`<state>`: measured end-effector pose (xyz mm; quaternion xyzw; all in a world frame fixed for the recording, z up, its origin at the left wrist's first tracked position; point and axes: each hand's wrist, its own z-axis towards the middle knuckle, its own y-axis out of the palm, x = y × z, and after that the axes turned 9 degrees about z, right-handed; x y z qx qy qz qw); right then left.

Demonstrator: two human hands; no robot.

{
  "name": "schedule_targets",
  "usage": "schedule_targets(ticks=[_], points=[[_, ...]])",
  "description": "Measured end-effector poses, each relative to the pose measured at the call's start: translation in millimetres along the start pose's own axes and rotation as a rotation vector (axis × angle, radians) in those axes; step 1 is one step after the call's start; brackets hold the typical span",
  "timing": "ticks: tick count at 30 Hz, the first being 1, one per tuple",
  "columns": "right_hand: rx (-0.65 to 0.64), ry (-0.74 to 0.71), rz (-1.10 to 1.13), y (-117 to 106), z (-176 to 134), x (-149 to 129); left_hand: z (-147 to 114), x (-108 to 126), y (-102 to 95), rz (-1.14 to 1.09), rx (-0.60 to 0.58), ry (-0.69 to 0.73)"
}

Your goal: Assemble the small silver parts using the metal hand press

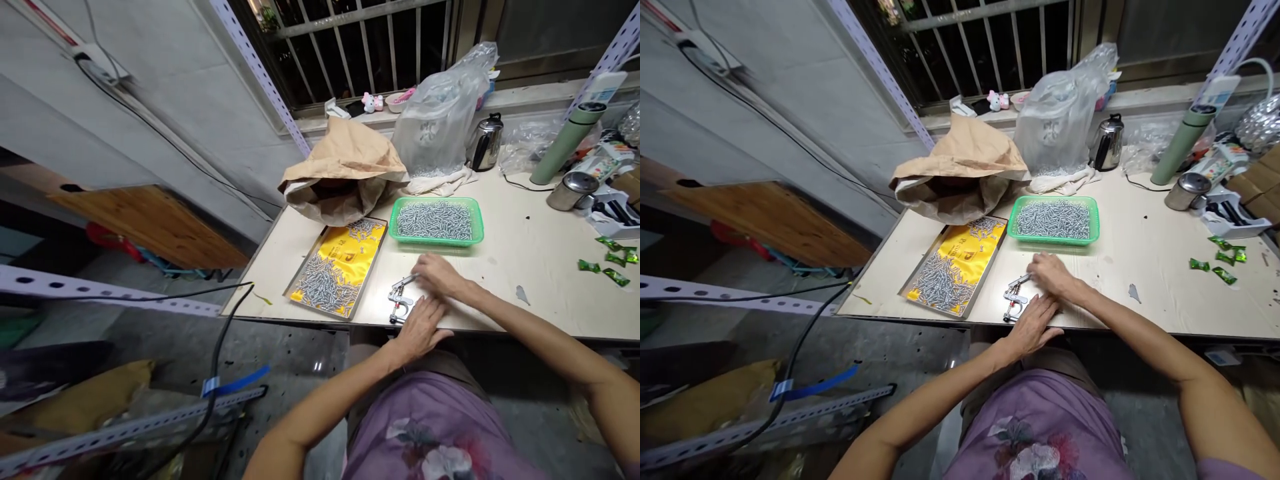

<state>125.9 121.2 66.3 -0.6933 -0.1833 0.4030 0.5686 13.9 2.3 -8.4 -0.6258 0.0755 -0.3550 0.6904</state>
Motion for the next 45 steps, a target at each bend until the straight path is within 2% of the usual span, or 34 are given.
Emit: schedule_targets(ticks=[3,5,8,11,14,15,17,19,22,25,30,35,38,40,42,45], points=[[-0.128,-0.302,0.001,10,9,-33,1,0,5.1,-0.007,-0.053,-0.047],[-0.172,-0.394,-0.036,21,15,-49,-1,3,7.1,0.018,-0.041,-0.060],[-0.177,-0.446,-0.056,35,25,-60,-7,6,2.3,0.067,0.053,-0.025],[-0.030,-0.467,0.045,29,31,-56,-20,-6,-16.8,0.116,0.108,-0.041],[0.297,-0.440,0.192,-2,32,-38,-38,-39,-53.2,0.173,0.141,-0.116],[0.408,-0.416,0.217,-17,32,-29,-43,-53,-68.1,0.203,0.150,-0.166],[0.555,-0.314,0.183,-46,32,-7,-49,-82,-97.8,0.371,0.111,-0.475],[0.591,-0.208,0.063,-68,30,16,-50,-107,-121.7,0.479,0.030,-0.721],[0.556,-0.087,-0.055,-77,22,39,-46,-126,-139.4,0.534,-0.114,-0.887],[0.469,-0.094,-0.019,-62,7,39,-38,-127,-141.4,0.519,-0.208,-0.930],[0.377,-0.125,0.113,-31,-19,20,-25,-124,-138.1,0.487,-0.295,-0.968],[0.342,-0.140,0.186,-20,-38,13,-26,-126,-136.2,0.527,-0.302,-0.943],[0.353,-0.138,0.208,-16,-49,12,-32,-125,-139.4,0.497,-0.234,-0.894],[0.352,-0.128,0.228,-14,-55,9,-34,-120,-140.6,0.382,-0.126,-0.864],[0.337,-0.113,0.254,-11,-60,6,-33,-110,-137.8,0.141,-0.028,-0.867],[0.284,-0.087,0.304,-6,-64,-1,-26,-90,-125.0,-0.388,-0.022,-0.920]])
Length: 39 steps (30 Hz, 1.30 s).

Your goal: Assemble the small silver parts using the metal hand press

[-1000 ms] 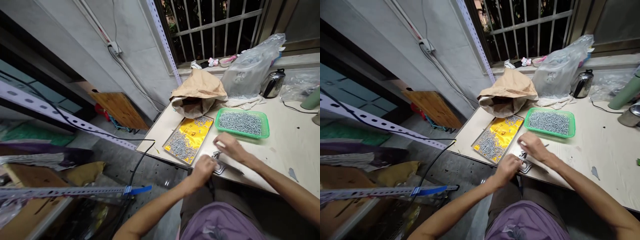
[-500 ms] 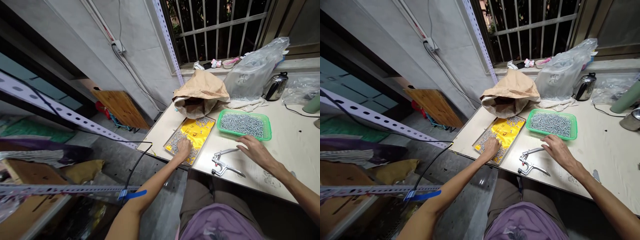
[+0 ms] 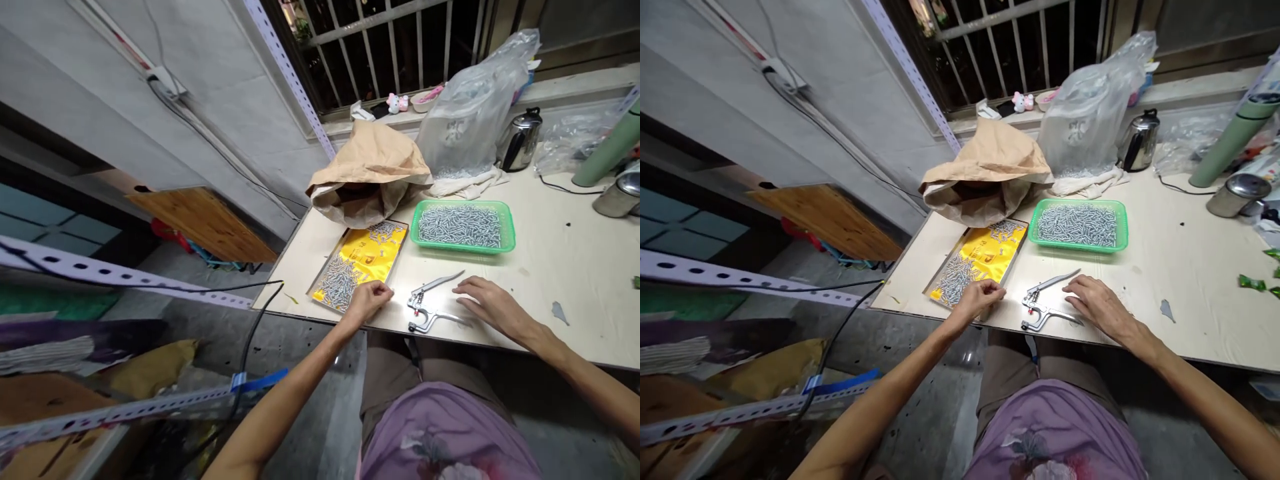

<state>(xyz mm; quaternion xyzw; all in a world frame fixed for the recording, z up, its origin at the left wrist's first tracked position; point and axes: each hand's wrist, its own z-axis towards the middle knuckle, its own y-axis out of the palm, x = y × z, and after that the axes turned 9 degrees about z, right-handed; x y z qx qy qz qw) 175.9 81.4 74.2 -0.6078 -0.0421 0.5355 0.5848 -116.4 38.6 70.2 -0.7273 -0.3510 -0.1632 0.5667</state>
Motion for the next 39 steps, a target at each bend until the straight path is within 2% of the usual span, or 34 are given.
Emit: schedule_targets(ticks=[3,5,11,18,30,39], points=[[-0.033,0.027,0.053,5,-3,-5,-5,12,22.2,-0.284,-0.205,-0.089],[-0.037,0.032,0.078,8,-5,-8,-7,17,32.1,-0.347,-0.254,-0.154],[-0.030,0.069,0.098,12,-16,-8,-12,13,41.4,-0.371,-0.316,-0.245],[-0.026,0.092,0.118,19,-23,-5,-16,3,57.6,-0.282,-0.268,-0.238],[-0.024,0.094,0.136,25,-27,-4,-16,16,53.8,-0.110,-0.309,-0.313],[-0.023,0.088,0.059,26,-17,6,-9,11,52.3,-0.071,-0.470,-0.341]])
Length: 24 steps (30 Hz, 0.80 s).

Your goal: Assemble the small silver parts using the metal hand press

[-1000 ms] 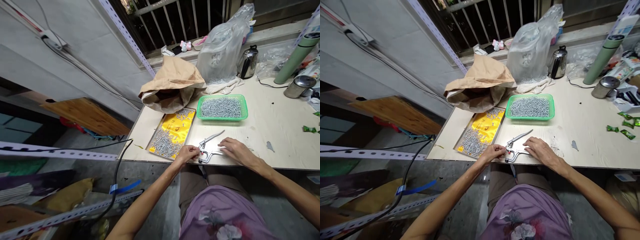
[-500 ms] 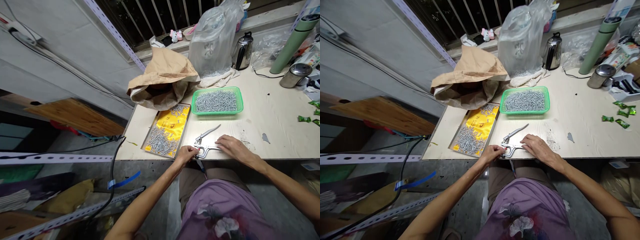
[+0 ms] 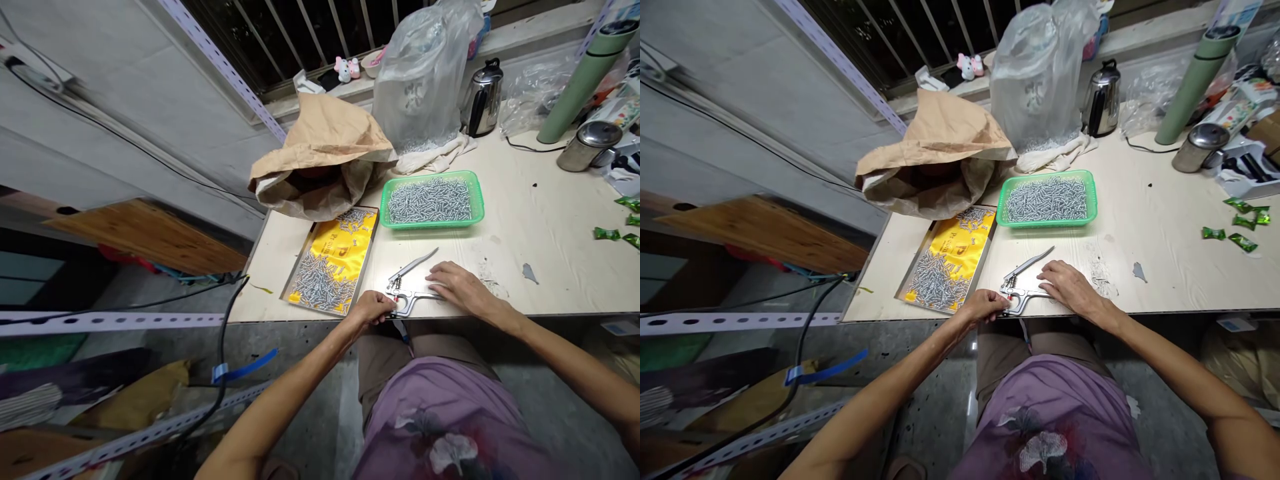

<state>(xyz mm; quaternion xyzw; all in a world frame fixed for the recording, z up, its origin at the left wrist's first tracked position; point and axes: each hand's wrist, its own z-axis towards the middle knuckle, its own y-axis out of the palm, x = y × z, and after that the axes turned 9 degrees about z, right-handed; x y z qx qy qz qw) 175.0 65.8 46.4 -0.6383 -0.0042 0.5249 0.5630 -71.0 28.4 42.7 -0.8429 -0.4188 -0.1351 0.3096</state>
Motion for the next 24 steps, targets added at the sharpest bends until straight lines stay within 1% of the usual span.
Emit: schedule_targets(ticks=[2,3,7,9,14,17,18,19,20,22,23,24], points=[[-0.032,-0.002,-0.075,1,7,8,0,1,-0.3,0.004,-0.008,-0.007],[-0.068,-0.001,-0.116,2,11,13,-1,1,-0.3,0.005,-0.007,-0.011],[-0.277,0.023,-0.228,5,31,25,-3,3,0.4,0.015,0.007,-0.036],[-0.338,0.035,-0.251,5,38,24,-4,3,0.9,0.018,0.010,-0.040],[-0.375,0.082,-0.289,-1,41,5,-2,3,1.0,0.037,0.009,-0.043],[-0.355,0.091,-0.292,-3,35,-7,-6,0,0.6,0.135,0.028,-0.032],[-0.353,0.098,-0.289,-3,33,-10,-9,-2,1.0,0.207,0.073,0.000],[-0.351,0.109,-0.288,-3,31,-13,-12,-3,1.8,0.294,0.150,0.056],[-0.350,0.119,-0.287,-2,30,-16,-15,-5,3.2,0.386,0.254,0.135],[-0.348,0.132,-0.290,-1,28,-20,-18,-5,8.2,0.557,0.469,0.357],[-0.341,0.134,-0.293,0,28,-21,-18,-4,11.5,0.625,0.541,0.479],[-0.332,0.134,-0.296,1,27,-22,-16,-2,15.2,0.682,0.579,0.595]])
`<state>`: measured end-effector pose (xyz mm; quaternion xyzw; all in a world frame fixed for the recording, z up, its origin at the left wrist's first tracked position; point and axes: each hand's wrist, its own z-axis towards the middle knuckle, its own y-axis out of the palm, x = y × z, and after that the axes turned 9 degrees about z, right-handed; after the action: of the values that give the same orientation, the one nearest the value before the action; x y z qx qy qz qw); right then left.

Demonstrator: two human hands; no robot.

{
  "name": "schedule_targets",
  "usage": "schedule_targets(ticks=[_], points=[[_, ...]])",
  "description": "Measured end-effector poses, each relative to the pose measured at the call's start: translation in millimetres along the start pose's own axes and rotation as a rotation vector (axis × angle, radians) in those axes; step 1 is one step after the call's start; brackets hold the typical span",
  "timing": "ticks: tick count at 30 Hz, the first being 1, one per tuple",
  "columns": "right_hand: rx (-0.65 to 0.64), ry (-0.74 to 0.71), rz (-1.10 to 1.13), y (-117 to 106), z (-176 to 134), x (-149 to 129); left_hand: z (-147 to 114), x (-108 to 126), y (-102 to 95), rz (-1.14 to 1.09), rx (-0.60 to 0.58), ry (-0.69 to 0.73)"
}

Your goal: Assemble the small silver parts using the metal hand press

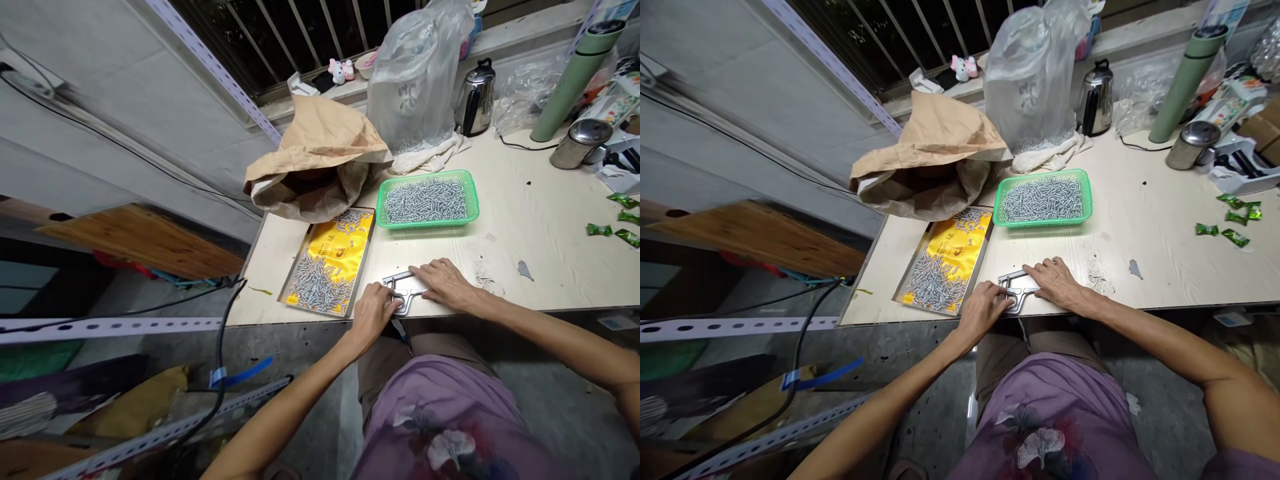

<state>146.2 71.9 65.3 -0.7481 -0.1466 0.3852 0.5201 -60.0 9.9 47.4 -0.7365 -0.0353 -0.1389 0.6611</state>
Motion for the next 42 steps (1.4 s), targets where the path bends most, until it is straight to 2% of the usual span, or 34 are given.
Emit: schedule_targets(ticks=[3,7,13,20,24,30,32,36,39,42], points=[[0.033,0.000,0.007,2,-2,1,14,8,11.5,0.057,0.066,0.272],[0.075,0.011,0.033,5,-9,9,34,11,20.1,0.082,0.012,0.399],[0.084,0.068,0.029,7,-16,17,51,20,12.5,0.137,-0.119,0.453],[0.063,0.160,-0.092,3,-20,2,65,36,-2.4,0.232,-0.272,0.499],[0.033,0.126,-0.075,3,-21,-2,63,41,-8.5,0.253,-0.327,0.482],[-0.080,0.094,-0.027,9,-10,4,63,49,-5.5,0.287,-0.372,0.406],[-0.099,0.105,-0.041,7,-9,4,64,49,-4.5,0.291,-0.364,0.406],[-0.037,0.095,-0.042,-3,-13,9,59,41,-1.2,0.246,-0.291,0.409],[-0.027,0.043,-0.008,-12,-15,20,47,34,11.5,0.131,-0.120,0.390],[0.033,0.058,-0.017,-15,-11,33,27,34,34.5,0.015,0.066,0.397]])
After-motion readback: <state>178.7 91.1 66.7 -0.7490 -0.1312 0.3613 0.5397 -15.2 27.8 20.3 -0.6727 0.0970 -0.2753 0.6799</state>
